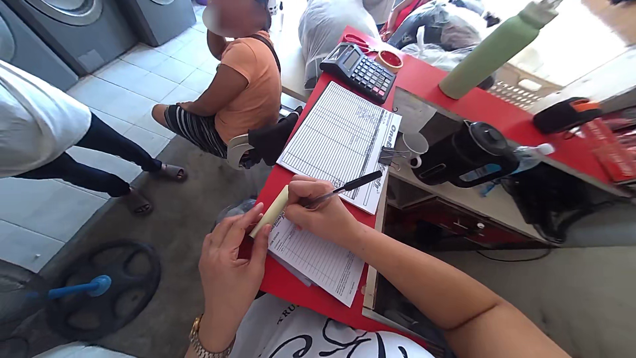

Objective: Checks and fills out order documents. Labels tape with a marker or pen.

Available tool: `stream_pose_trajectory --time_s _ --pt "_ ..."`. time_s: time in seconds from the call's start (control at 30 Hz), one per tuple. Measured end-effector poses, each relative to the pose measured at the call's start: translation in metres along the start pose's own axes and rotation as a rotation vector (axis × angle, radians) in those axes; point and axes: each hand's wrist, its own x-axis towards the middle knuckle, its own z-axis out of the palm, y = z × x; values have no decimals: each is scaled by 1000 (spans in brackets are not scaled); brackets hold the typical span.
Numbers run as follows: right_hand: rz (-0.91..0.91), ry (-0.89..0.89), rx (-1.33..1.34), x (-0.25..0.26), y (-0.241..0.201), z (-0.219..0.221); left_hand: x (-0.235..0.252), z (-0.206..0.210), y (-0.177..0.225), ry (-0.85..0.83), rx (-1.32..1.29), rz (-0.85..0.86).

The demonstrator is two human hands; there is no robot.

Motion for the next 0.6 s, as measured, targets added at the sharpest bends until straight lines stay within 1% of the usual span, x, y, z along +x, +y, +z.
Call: stream_pose_trajectory --time_s 0.07,0.23,0.33,0.47,0.6 --pt "29 8 40 -1 -1 -1 0 -1 0 -8 -8 1" --pt "-61 24 -33 0 3 0 -1 -1 -1 -10 1 -2" --pt "-40 25 -13 0 1 1 -1 -1 -2 -14 -9 -3" --pt "-66 50 -62 -1 2 2 0 0 -1 -14 -2 -2" --pt "-65 46 -43 0 3 1 0 -1 -1 -15 -4 4"
